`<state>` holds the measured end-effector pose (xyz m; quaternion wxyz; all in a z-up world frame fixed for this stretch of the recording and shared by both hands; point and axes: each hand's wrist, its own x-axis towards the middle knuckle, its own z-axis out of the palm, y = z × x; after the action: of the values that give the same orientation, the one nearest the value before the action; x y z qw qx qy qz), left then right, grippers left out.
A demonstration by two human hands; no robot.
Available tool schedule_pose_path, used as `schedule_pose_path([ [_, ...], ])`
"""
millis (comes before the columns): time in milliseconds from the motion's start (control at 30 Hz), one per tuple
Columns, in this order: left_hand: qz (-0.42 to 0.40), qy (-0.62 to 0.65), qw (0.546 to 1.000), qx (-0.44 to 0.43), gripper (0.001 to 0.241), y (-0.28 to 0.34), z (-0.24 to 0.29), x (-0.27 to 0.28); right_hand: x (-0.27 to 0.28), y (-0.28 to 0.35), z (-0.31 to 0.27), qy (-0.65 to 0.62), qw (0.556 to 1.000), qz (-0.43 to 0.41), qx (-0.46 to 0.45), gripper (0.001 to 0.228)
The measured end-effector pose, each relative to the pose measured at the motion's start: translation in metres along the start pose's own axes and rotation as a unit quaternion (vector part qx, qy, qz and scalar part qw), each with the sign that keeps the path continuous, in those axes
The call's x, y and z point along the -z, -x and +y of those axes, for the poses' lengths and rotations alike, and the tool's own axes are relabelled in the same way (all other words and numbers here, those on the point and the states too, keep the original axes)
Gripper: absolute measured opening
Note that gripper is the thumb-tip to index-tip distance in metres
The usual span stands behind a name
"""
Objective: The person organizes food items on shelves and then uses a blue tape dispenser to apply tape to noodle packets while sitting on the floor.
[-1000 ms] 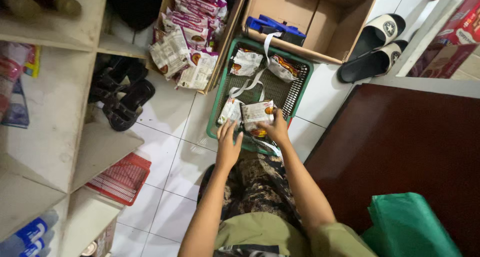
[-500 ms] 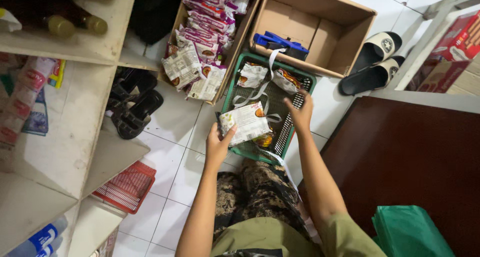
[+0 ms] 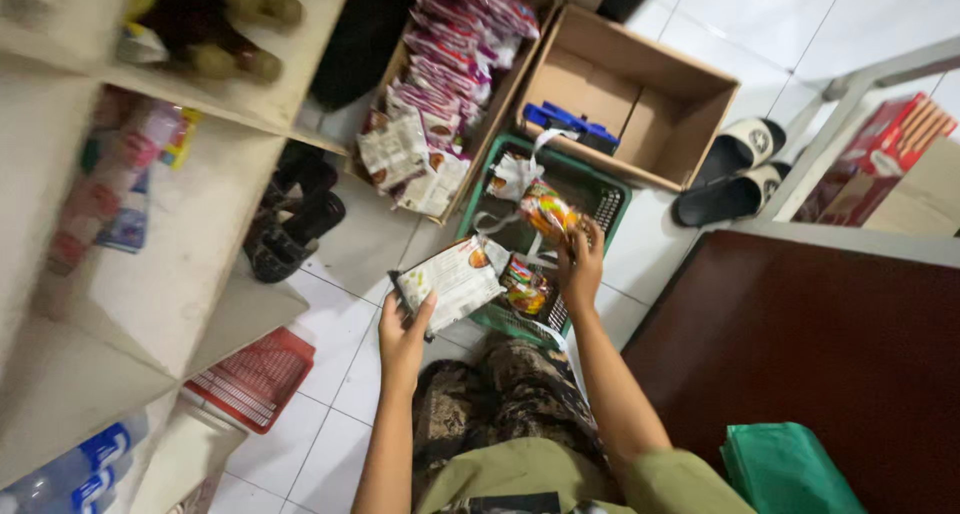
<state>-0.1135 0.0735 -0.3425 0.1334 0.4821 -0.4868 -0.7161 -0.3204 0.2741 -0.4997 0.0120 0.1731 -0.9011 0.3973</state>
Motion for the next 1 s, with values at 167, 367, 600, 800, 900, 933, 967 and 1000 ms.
schedule_pose_path([
  [167,0.045,0.052,0.996,-0.048,0.046,0.035,0.041,0.033,0.080,0.014,-0.124,-0.054,0.993,0.013,0.100,0.043],
  [367,0.074,0.080,0.985,-0.135,0.048,0.076,0.111,0.072,0.135,-0.010,-0.247,-0.100,0.950,0.042,0.293,0.041],
  [600,0.087,0.208,0.955,-0.193,0.053,0.121,0.191,0.102,0.160,-0.015,-0.374,-0.168,0.879,-0.045,0.444,0.047],
  [800,0.040,0.225,0.915,-0.332,0.044,0.148,0.226,0.130,0.167,0.012,-0.431,-0.200,0.890,-0.161,0.378,0.058],
  [900,0.038,0.218,0.904,-0.365,0.042,0.164,0.237,0.132,0.175,0.021,-0.450,-0.232,0.881,-0.185,0.367,0.061],
  [933,0.044,0.199,0.905,-0.374,0.041,0.169,0.240,0.133,0.177,0.023,-0.457,-0.238,0.868,-0.175,0.398,0.062],
  [967,0.051,0.178,0.905,-0.382,0.040,0.174,0.243,0.133,0.178,0.026,-0.463,-0.239,0.867,-0.174,0.400,0.062],
  [1000,0.051,0.178,0.904,-0.385,0.040,0.177,0.245,0.134,0.179,0.029,-0.469,-0.263,0.869,-0.208,0.364,0.074],
])
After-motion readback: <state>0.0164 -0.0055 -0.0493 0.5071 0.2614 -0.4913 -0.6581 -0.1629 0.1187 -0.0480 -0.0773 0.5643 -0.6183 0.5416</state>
